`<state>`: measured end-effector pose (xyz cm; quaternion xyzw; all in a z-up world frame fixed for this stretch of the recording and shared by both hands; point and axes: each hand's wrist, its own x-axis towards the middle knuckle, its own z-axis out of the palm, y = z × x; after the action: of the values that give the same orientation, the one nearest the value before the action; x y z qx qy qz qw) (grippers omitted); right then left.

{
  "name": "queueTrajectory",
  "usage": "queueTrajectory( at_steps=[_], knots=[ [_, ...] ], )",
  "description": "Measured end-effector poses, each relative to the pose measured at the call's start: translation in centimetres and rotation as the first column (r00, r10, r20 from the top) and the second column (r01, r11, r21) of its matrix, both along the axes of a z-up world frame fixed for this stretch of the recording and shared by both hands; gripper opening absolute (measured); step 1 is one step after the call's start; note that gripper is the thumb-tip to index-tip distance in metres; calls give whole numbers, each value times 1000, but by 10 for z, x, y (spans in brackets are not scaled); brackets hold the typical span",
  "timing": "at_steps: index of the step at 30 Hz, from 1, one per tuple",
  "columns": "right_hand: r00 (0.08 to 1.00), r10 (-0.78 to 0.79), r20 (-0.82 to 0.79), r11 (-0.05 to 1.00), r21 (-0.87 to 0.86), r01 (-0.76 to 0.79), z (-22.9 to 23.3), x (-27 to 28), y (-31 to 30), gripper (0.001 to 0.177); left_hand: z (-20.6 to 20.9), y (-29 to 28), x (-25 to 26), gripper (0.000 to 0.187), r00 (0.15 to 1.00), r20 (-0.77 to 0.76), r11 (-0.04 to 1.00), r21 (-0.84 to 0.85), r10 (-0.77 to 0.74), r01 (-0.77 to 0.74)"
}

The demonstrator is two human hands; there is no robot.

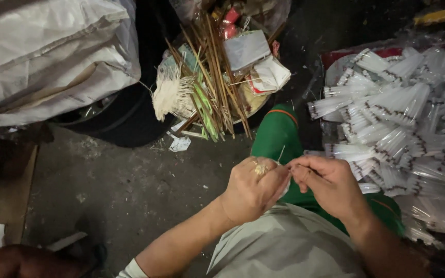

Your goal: Gathering white candles into bundles and placing them into plastic bags for packaging.

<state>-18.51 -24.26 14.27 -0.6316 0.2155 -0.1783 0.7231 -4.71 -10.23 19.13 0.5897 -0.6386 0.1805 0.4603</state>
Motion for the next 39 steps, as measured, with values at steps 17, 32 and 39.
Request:
queueTrajectory(
  at_steps=[17,32,39],
  knots=[
    [997,72,-28,986,-147,-75,20,10,9,17,-18,20,2,8,929,-354,970,243,113,-25],
    [987,97,127,717,-697,19,53,4,33,3,-13,24,3,11,658,-748,957,247,91,149],
    [970,191,154,606,-796,7,61,5,18,13,13,19,-1,26,776,-626,906,280,-78,317]
  ],
)
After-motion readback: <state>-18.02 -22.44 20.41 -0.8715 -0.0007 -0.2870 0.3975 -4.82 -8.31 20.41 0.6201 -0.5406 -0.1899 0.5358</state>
